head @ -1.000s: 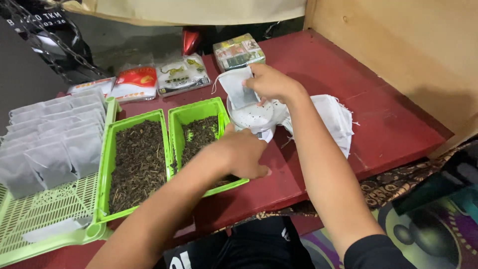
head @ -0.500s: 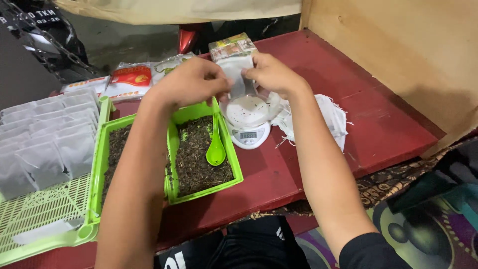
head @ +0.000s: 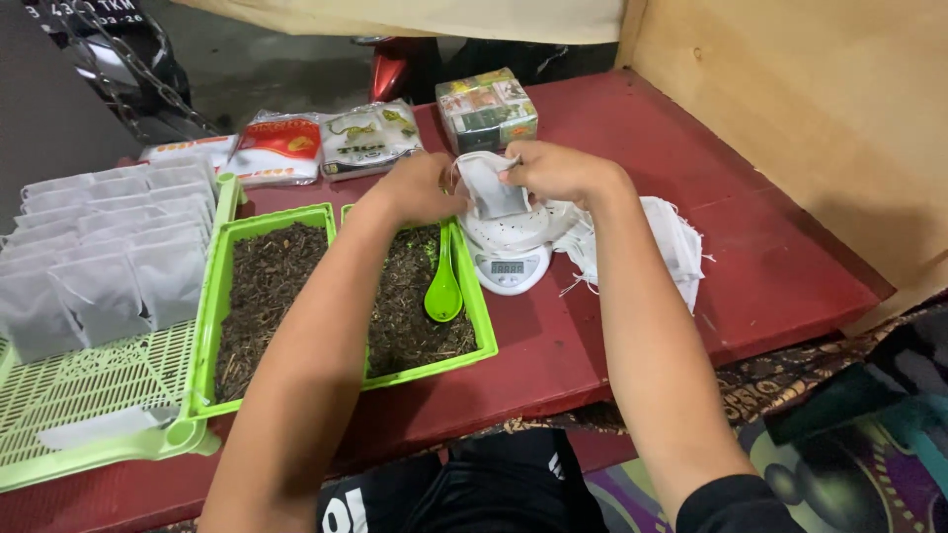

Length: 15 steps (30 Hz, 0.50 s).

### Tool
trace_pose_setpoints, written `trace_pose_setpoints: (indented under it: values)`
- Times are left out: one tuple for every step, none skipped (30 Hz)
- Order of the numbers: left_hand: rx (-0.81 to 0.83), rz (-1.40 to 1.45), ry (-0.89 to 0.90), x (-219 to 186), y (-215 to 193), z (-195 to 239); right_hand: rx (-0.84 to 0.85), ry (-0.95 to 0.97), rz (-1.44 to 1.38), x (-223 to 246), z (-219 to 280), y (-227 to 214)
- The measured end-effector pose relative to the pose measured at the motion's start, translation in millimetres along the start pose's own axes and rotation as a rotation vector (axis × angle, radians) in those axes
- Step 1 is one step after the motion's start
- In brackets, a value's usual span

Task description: Filling and weighing small tea bags with loose tea leaves

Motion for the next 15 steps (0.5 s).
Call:
trace_pose_setpoints:
  values:
    - [-0.003, -0.001, -0.002, -4.8, -6.7, 7.8, 0.001, -0.003, 0.001, 1.3, -0.3, -0.2]
    - [0.011, -0.036, -0.017, -10.0, -12.2, 15.4, 0.012, 0.000, 0.018, 1.4, 0.3, -0.3]
    - [0.025, -0.071, -0.033, -15.3, -17.6, 22.6, 0.022, 0.003, 0.035, 1.3, 0.7, -0.7]
    - [0.027, -0.072, -0.030, -14.4, -16.0, 20.6, 0.020, 0.005, 0.033, -1.3, -2.5, -1.1]
    - [0.008, -0.039, -0.012, -13.8, -14.5, 18.6, 0.034, 0.003, 0.028, -4.1, -5.7, -1.1]
    - [-0.011, -0.005, 0.005, -12.8, -12.4, 17.0, 0.048, 0.000, 0.023, -7.3, -8.6, -0.4]
    - [-0.008, -0.005, 0.007, -17.1, -15.8, 21.2, 0.046, 0.003, 0.021, -7.0, -6.0, -2.5]
    - [-0.053, -0.002, 0.030, -20.5, -20.5, 26.5, 0.062, -0.022, 0.005, -5.3, -4.0, -2.9]
    - [-0.099, 0.002, 0.053, -23.7, -25.4, 32.1, 0.078, -0.048, -0.012, -3.4, -2.1, -3.1]
    - [-0.099, 0.001, 0.051, -20.9, -21.9, 28.5, 0.080, -0.049, -0.013, 0.9, 1.9, -3.9]
    - [-0.142, 0.027, 0.080, -18.6, -19.3, 25.2, 0.050, -0.050, -0.064, 5.4, 5.9, -5.4]
    - [-0.185, 0.053, 0.109, -16.8, -16.4, 21.7, 0.019, -0.050, -0.114, 9.6, 10.2, -7.3]
    - [-0.185, 0.054, 0.108, -18.1, -16.9, 22.2, 0.020, -0.050, -0.113, 10.9, 12.0, -7.4]
    - [-0.235, 0.088, 0.136, -20.2, -18.5, 22.5, -0.008, -0.085, -0.181, 12.9, 13.8, -8.8]
    - [-0.286, 0.123, 0.164, -22.2, -20.2, 23.0, -0.036, -0.120, -0.249, 14.9, 15.6, -10.1]
Point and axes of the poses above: each hand's wrist, its own z-axis away from the middle knuckle, its own y-axis out of the palm, x = y × z, the point moved 2 cm from there along -z, towards the middle knuckle, and after that the axes turned 3 degrees about -z, right-handed, at the moved point
